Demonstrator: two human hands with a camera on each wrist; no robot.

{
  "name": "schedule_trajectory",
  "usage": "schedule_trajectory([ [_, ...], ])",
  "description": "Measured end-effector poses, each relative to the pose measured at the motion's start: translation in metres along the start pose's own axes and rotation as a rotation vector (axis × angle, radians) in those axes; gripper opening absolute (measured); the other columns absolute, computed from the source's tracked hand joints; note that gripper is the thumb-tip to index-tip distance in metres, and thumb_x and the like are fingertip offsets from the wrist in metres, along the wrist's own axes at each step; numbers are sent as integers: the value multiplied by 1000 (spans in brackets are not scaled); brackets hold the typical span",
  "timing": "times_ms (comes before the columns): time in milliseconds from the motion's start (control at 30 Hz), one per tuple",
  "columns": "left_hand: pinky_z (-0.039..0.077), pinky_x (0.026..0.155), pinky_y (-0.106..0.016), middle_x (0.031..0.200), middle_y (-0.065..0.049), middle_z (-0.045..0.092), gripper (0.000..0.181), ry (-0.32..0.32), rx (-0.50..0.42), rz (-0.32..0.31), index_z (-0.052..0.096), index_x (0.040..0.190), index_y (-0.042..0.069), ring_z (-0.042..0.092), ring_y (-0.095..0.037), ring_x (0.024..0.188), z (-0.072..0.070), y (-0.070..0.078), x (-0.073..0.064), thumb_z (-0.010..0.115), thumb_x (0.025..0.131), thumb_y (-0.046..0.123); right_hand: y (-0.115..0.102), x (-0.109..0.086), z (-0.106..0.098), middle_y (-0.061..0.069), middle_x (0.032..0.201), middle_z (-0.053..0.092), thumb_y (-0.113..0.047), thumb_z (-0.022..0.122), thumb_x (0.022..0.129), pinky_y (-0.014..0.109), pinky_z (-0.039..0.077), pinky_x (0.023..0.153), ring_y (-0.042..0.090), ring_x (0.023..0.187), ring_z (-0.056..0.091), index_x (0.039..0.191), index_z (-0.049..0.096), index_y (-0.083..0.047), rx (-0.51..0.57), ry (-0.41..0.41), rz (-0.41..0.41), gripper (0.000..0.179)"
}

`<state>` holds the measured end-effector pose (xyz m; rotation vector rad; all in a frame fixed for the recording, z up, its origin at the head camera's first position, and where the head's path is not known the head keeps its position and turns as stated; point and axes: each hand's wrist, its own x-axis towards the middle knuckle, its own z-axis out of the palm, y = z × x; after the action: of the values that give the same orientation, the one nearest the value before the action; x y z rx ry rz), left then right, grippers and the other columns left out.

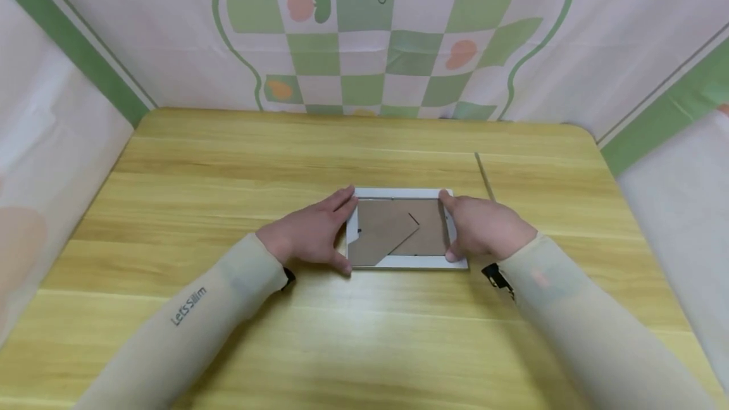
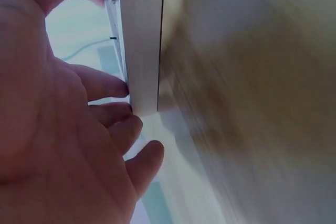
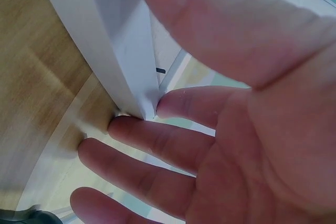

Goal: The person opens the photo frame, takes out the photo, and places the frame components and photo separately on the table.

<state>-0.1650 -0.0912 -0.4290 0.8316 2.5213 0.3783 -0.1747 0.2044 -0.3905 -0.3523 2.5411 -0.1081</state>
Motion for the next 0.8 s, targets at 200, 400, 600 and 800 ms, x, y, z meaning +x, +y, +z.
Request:
schedule_trajectory([
  [200,20,116,-36,165,-11,-5,119,15,-15,-15,16,160,6,-1,-24,150,-3,1,1,83,75,55,1,0,1,30,141,48,-30,90,73,52,50,82,27,86,57,157,13,2,-10,10,-3,119],
  [400,16,117,-37,165,-13,-3,122,10,-9,-15,16,159,5,-2,-26,150,-4,1,1,84,73,57,0,0,1,30,140,49,-30,90,74,57,48,88,27,91,58,157,13,3,-9,20,-16,118],
  [600,15,117,-38,165,-14,-3,124,18,12,-11,15,159,5,1,-27,150,-2,1,1,83,71,60,0,1,0,29,143,47,-30,90,73,56,48,88,29,95,58,158,13,1,1,10,4,119],
  [800,17,117,-42,166,-11,-2,122,7,11,-42,17,160,9,3,-28,150,-3,2,2,83,71,59,1,0,1,27,148,41,-31,90,73,59,45,93,35,111,58,158,14,1,0,13,-8,118],
])
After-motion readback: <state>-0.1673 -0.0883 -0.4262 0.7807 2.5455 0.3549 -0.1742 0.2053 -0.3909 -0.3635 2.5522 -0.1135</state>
